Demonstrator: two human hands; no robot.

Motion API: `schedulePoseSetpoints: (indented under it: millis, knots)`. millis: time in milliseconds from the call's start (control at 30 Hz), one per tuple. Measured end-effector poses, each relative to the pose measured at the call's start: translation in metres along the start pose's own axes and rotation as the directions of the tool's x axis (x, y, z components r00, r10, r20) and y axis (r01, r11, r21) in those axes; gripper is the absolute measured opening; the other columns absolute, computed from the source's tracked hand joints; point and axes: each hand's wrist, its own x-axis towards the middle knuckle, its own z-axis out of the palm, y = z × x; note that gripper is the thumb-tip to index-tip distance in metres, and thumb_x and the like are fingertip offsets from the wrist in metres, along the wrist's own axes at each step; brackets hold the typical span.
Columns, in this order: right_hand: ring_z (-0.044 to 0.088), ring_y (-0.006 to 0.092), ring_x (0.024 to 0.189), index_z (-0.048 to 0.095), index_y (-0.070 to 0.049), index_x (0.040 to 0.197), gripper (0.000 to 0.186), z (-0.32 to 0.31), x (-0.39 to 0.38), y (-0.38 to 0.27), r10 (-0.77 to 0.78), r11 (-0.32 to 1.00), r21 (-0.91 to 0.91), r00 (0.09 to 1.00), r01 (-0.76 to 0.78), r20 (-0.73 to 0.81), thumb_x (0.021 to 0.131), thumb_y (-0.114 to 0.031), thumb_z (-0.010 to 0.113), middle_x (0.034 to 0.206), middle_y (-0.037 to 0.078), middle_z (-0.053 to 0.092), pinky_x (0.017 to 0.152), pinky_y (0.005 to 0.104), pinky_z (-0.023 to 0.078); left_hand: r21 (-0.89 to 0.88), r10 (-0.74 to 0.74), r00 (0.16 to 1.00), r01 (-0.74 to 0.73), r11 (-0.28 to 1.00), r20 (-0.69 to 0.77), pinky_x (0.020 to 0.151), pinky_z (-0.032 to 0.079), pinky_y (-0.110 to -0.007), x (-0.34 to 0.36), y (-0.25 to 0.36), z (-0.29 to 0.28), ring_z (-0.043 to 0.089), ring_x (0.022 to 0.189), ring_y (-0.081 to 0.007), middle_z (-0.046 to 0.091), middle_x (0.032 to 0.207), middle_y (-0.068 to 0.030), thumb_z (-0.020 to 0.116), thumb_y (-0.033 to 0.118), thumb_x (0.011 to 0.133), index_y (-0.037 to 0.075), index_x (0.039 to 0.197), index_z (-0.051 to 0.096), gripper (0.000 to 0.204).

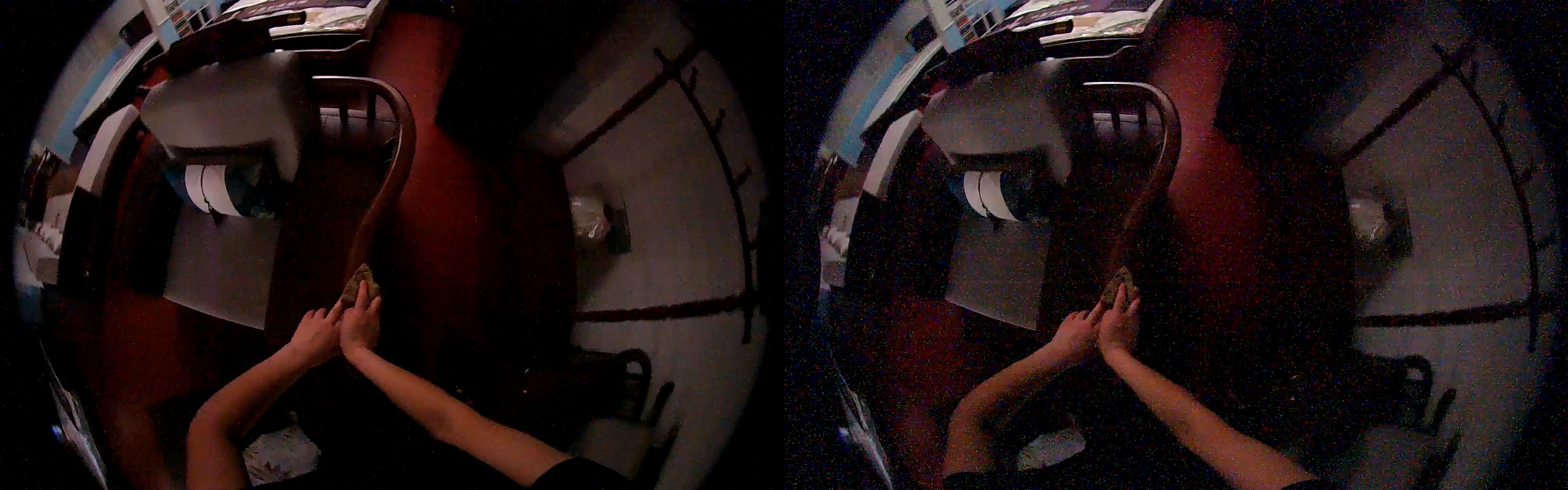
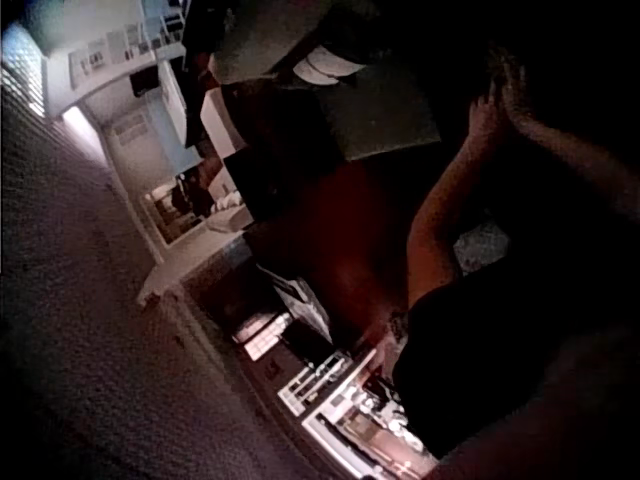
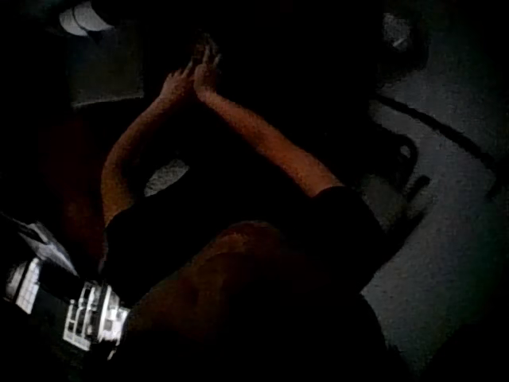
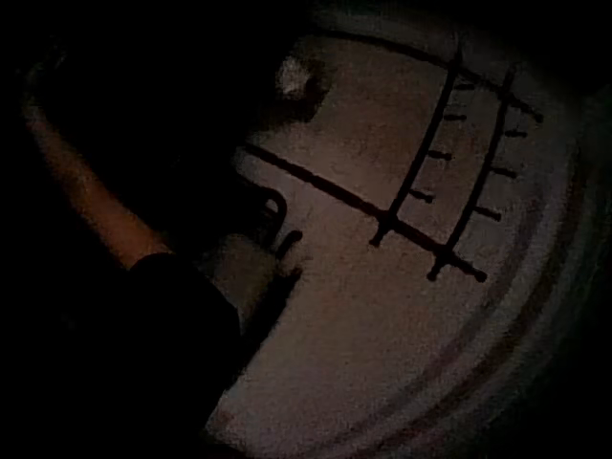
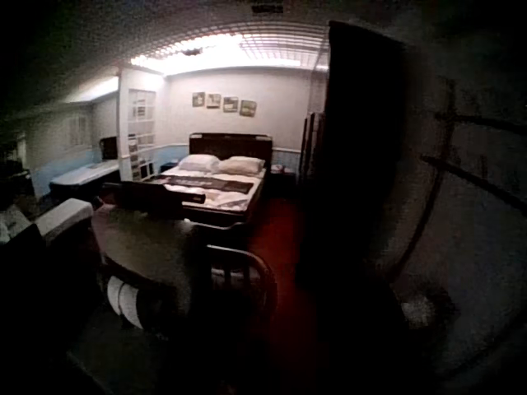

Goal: The person wipes the surfaces of various furniture pieces with a cloth. They clean the armrests and edges of a sofa, then move to wipe the seat and backrest of a wooden chair, and finally clean the top and sides of a wooden table.

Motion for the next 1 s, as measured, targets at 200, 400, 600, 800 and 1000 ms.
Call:
schedulePoseSetpoints:
  millis: [200, 400, 600, 800, 1000]
  knots:
    - [0.043, 0.0434, 0.119, 0.019, -0.017, 0.146, 0.063, -0.008, -0.010, 0.001, -0.035, 0.999, 0.008, 0.995, 0.035, 0.098, 0.091, -0.019, 0.049, 0.136, 0.029, 0.029, 0.096, 0.0481, 0.040, -0.012, -0.039, 0.999, 0.039, 0.999, 0.018, 0.094, 0.041, -0.046, -0.012, 0.010, 0.007, 0.051, 0.112, -0.0345, 0.029, 0.146, -0.0152, 0.064, 0.044, 0.081, 0.010, 0.129, 0.050, 0.061]
    - [0.035, 0.0466, 0.125, 0.009, -0.012, 0.147, 0.071, -0.016, 0.000, 0.029, -0.176, 0.984, 0.092, 0.944, 0.156, 0.280, 0.090, -0.013, 0.050, 0.141, 0.032, 0.020, 0.103, 0.0495, 0.033, -0.064, -0.082, 0.997, 0.081, 0.995, -0.009, 0.091, 0.043, -0.046, -0.006, 0.018, 0.013, 0.054, 0.107, -0.0332, 0.028, 0.147, -0.0164, 0.063, 0.040, 0.082, 0.006, 0.124, 0.054, 0.055]
    - [0.020, 0.0465, 0.134, 0.018, 0.000, 0.143, 0.067, -0.056, 0.031, 0.036, -0.485, 0.834, -0.065, 0.783, 0.548, 0.389, 0.088, -0.013, 0.053, 0.147, 0.031, 0.009, 0.110, 0.0490, 0.023, -0.322, -0.269, 0.934, 0.186, 0.928, -0.235, 0.081, 0.049, -0.040, 0.004, 0.035, 0.004, 0.059, 0.092, -0.0275, 0.036, 0.143, -0.0183, 0.066, 0.023, 0.078, 0.001, 0.109, 0.060, 0.039]
    - [0.011, 0.0416, 0.140, 0.045, 0.006, 0.125, 0.048, -0.087, 0.069, 0.014, -0.696, 0.506, -0.118, 0.485, 0.855, 0.529, 0.085, -0.016, 0.058, 0.150, 0.027, 0.009, 0.111, 0.0529, 0.017, -0.566, -0.629, 0.521, 0.300, 0.768, -0.577, 0.075, 0.050, -0.037, 0.028, 0.055, 0.013, 0.062, 0.078, -0.0255, 0.063, 0.112, -0.0121, 0.063, 0.007, 0.071, 0.003, 0.092, 0.062, 0.021]
    - [0.024, 0.0343, 0.138, 0.060, -0.001, 0.107, 0.033, -0.106, 0.139, -0.008, -0.786, 0.167, 0.136, 0.048, 0.977, 0.617, 0.079, -0.019, 0.064, 0.148, 0.020, 0.026, 0.110, 0.0533, 0.020, -0.729, -0.801, 0.445, 0.375, 0.573, -0.401, 0.075, 0.048, -0.039, 0.051, 0.040, -0.010, 0.061, 0.087, -0.0258, 0.062, 0.104, -0.0092, 0.060, 0.002, 0.070, 0.005, 0.096, 0.064, 0.027]
